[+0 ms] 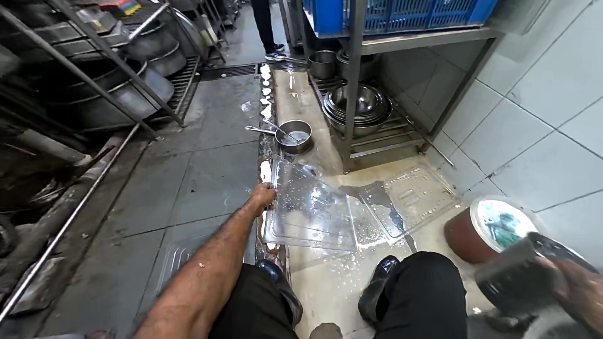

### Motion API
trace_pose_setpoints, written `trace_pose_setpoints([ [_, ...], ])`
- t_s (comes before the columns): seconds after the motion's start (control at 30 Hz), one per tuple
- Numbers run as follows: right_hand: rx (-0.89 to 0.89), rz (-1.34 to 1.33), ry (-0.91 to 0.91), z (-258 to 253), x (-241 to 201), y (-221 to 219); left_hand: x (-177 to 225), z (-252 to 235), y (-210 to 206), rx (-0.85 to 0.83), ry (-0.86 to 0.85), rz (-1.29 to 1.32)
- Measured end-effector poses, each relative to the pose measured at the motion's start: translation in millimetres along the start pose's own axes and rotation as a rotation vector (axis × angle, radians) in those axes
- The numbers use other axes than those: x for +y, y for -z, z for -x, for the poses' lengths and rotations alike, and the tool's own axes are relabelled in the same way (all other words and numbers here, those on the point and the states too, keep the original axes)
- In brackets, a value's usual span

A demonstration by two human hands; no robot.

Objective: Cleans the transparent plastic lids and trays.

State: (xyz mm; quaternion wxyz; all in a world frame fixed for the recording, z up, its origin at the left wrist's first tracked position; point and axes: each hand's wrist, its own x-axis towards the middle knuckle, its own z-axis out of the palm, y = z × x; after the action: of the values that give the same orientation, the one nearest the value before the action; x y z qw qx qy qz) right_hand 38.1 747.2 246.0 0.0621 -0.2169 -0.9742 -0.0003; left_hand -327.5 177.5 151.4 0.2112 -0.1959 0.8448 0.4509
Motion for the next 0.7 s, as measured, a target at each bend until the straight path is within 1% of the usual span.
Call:
trace_pose_setpoints([
  [0.03, 0.073, 0.000, 0.104, -17.2, -7.8, -17.9, -1.0, -3.1, 1.2, -0.004, 0.007, -0.001],
  [0.07, 0.102, -0.001, 0.171, -34.4, -22.2, -31.2, -1.3, -6.0, 2.6, -0.005, 0.010, -0.001],
  [0.17, 0.058, -0.015, 0.326, -83.0, -80.0, -60.4, -2.6, -10.8, 3.8, -0.008, 0.017, 0.023],
  [0.23, 0.003, -0.037, 0.444, -109.9, -129.2, -74.9, -4.9, -17.4, 4.0, 0.008, 0.019, 0.010],
  [0.27, -0.037, -0.045, 0.511, -121.4, -155.8, -80.6, -5.7, -20.0, 3.9, 0.020, 0.025, -0.004],
  [0.37, -0.331, -0.012, 0.653, -147.6, -239.4, -87.0, -9.2, -29.7, 4.7, 0.041, 0.063, -0.042],
  [0.4, -0.421, 0.009, 0.696, -153.7, -266.5, -90.0, -11.1, -33.2, 5.3, 0.045, 0.075, -0.053],
  [0.5, -0.537, 0.013, 0.866, -160.7, -345.2, -98.2, -18.4, -41.0, 6.8, 0.076, 0.093, -0.069],
  [0.6, -0.596, -0.002, 1.023, -158.1, -417.3, -101.7, -21.1, -45.2, 8.3, 0.084, 0.119, -0.067],
  [0.7, -0.613, -0.029, 1.128, -150.4, -475.8, -93.8, -23.6, -48.0, 9.1, 0.100, 0.143, -0.109],
])
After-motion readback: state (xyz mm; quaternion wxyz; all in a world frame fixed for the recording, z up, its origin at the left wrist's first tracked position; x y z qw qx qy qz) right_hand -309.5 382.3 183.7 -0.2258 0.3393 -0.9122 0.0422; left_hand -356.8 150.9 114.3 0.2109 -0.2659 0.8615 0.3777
